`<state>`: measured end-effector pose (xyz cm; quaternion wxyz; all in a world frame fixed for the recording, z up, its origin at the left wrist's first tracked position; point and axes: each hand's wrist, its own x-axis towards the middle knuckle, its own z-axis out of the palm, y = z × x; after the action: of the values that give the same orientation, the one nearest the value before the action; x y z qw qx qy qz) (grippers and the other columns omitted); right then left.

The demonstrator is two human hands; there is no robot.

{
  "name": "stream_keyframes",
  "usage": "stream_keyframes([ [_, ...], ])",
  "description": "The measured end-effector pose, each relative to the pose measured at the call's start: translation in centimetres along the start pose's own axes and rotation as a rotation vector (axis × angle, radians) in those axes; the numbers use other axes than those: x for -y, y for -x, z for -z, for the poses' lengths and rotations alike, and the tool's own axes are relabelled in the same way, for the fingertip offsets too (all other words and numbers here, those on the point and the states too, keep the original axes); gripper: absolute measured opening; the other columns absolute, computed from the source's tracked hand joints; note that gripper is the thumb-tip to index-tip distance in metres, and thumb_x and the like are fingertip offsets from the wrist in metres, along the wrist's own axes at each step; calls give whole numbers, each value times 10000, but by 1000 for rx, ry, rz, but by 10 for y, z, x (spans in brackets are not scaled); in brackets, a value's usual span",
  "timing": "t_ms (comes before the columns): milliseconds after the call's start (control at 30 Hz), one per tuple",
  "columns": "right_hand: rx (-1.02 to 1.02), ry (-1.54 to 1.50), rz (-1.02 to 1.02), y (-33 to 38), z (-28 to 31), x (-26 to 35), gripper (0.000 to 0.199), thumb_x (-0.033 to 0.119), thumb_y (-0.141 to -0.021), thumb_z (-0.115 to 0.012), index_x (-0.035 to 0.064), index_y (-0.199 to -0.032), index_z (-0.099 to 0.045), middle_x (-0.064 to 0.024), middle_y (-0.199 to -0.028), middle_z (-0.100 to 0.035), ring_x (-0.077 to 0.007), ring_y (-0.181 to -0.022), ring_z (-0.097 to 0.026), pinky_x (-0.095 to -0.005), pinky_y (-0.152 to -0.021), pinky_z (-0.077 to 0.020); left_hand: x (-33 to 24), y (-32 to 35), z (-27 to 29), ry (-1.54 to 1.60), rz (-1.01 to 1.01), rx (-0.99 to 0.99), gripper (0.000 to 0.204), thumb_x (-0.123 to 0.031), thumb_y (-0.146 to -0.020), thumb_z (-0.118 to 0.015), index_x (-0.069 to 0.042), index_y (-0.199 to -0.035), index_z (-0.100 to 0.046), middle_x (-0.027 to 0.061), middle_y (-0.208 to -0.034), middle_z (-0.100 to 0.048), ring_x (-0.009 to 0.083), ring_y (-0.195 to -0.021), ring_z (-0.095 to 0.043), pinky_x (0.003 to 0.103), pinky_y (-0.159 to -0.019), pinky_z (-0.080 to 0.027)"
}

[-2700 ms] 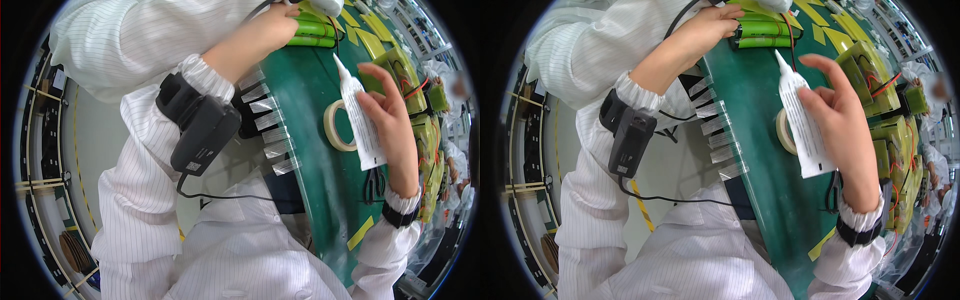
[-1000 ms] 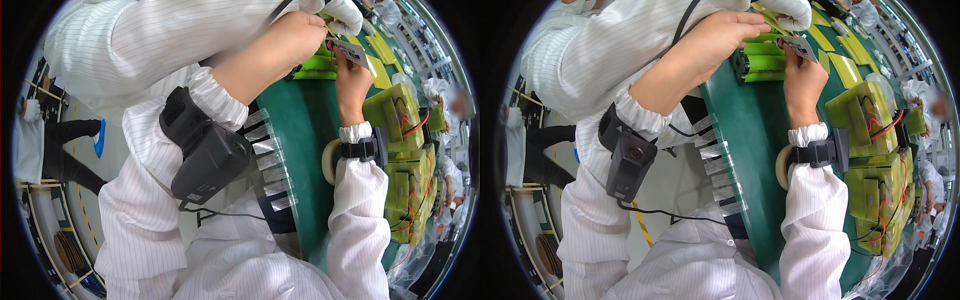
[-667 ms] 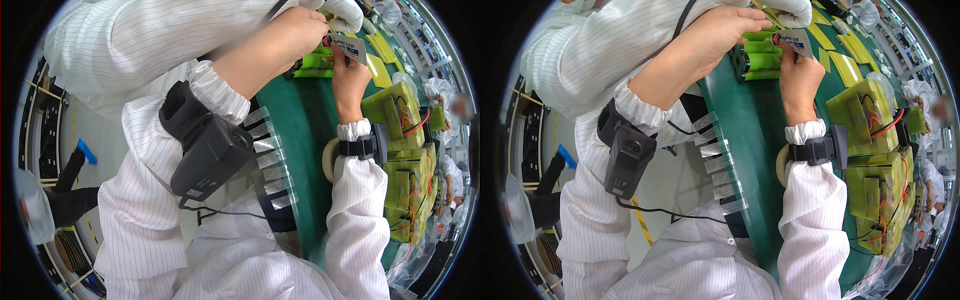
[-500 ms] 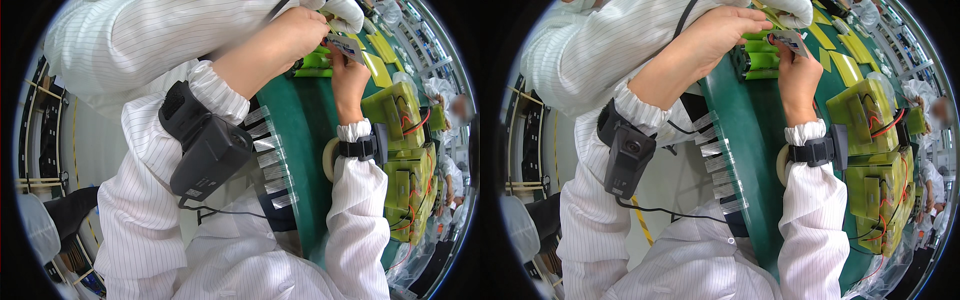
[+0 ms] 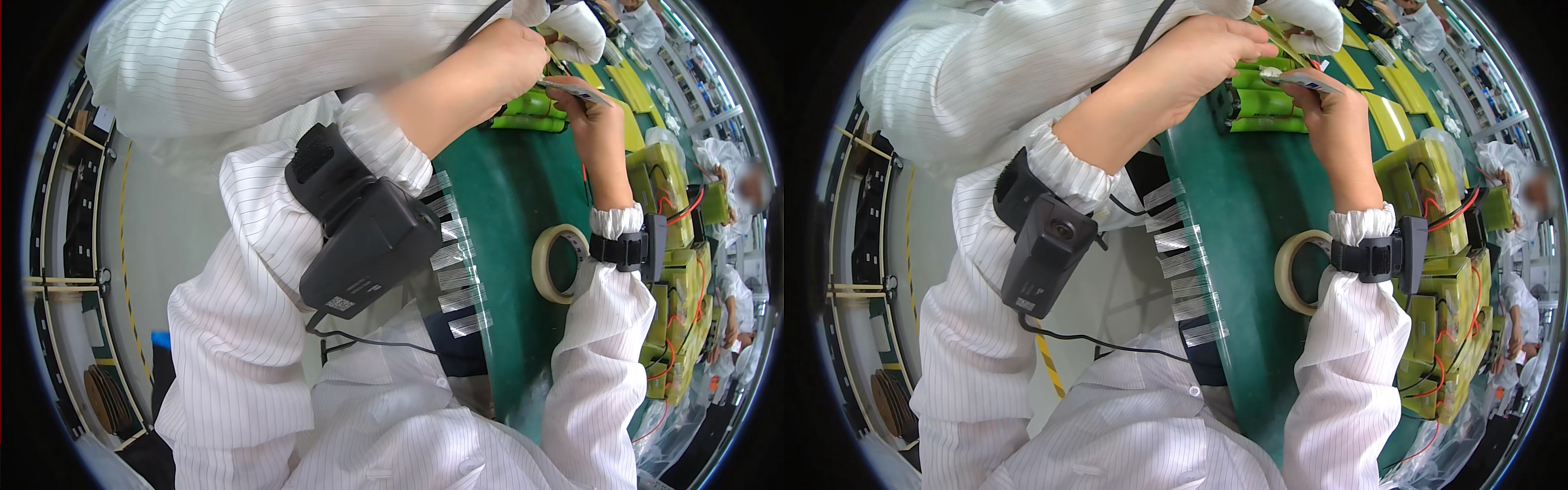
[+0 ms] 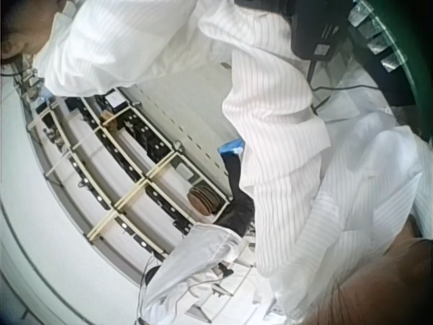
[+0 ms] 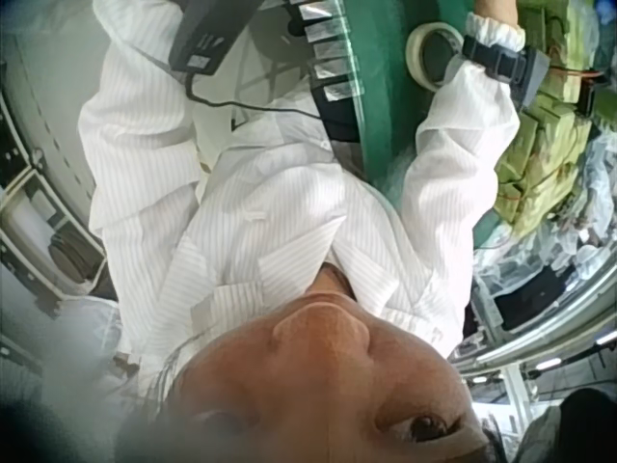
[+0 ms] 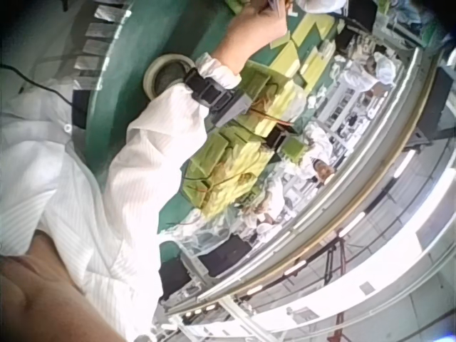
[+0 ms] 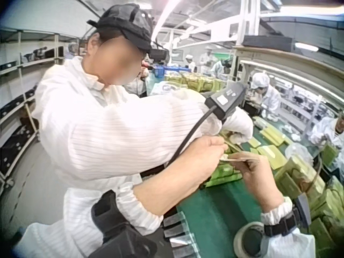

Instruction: The person applies adhesive from a tube onto a battery pack to attach an insulation board. Then, the person peels the backing from adhesive tape strips and wraps the tape strips around battery packs in a tray by hand.

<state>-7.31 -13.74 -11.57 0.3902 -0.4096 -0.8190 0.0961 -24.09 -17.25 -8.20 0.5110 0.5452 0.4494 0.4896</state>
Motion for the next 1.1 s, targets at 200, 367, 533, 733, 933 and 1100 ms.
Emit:
stream_keyframes([
  [200,-114,-249,-213,-1,-5,-4,169,113,-793,-572,-22,-889,-605,-85,-728,-633,-130,-663,-610,-243,-600,-473,-1,-1,-2,-1,10,-4,331,-117,-795,-466,36,-1087,-500,81,-1055,-566,165,-1017,-453,292,-856,-337],
  [367,-202,-334,-224,0,-12,-6,168,115,-795,-564,-21,-884,-608,-92,-720,-633,-129,-651,-609,-246,-591,-473,8,-2,-3,-91,-45,-47,314,-114,-793,-470,42,-1061,-518,98,-1031,-575,193,-944,-508,301,-832,-374],
  [533,-180,-83,-216,0,-8,2,171,135,-784,-570,-17,-845,-621,-108,-676,-629,-145,-602,-610,-254,-558,-461,43,-16,-9,-664,-637,-311,226,-70,-719,-542,-31,-932,-606,160,-870,-601,269,-818,-571,346,-740,-454],
  [733,-129,17,-135,-2,-12,2,173,131,-777,-577,-23,-843,-620,-111,-690,-629,-156,-606,-608,-249,-562,-455,60,-37,5,-595,-706,-164,211,-105,-715,-614,-64,-921,-618,99,-804,-625,191,-673,-601,268,-621,-472],
  [933,-279,91,-49,-1,-16,-1,166,176,-730,-618,27,-802,-634,-115,-647,-607,-236,-552,-578,-293,-531,-438,46,-48,5,-538,-593,7,152,-45,-757,-492,16,-881,-554,165,-811,-593,249,-769,-579,316,-670,-426],
  [1100,-343,192,-140,1,-22,4,188,201,-712,-631,39,-808,-635,-117,-661,-596,-265,-560,-556,-309,-541,-433,49,-50,7,-473,-772,-61,117,-80,-749,-548,-2,-834,-571,146,-695,-579,237,-635,-572,316,-572,-426],
])
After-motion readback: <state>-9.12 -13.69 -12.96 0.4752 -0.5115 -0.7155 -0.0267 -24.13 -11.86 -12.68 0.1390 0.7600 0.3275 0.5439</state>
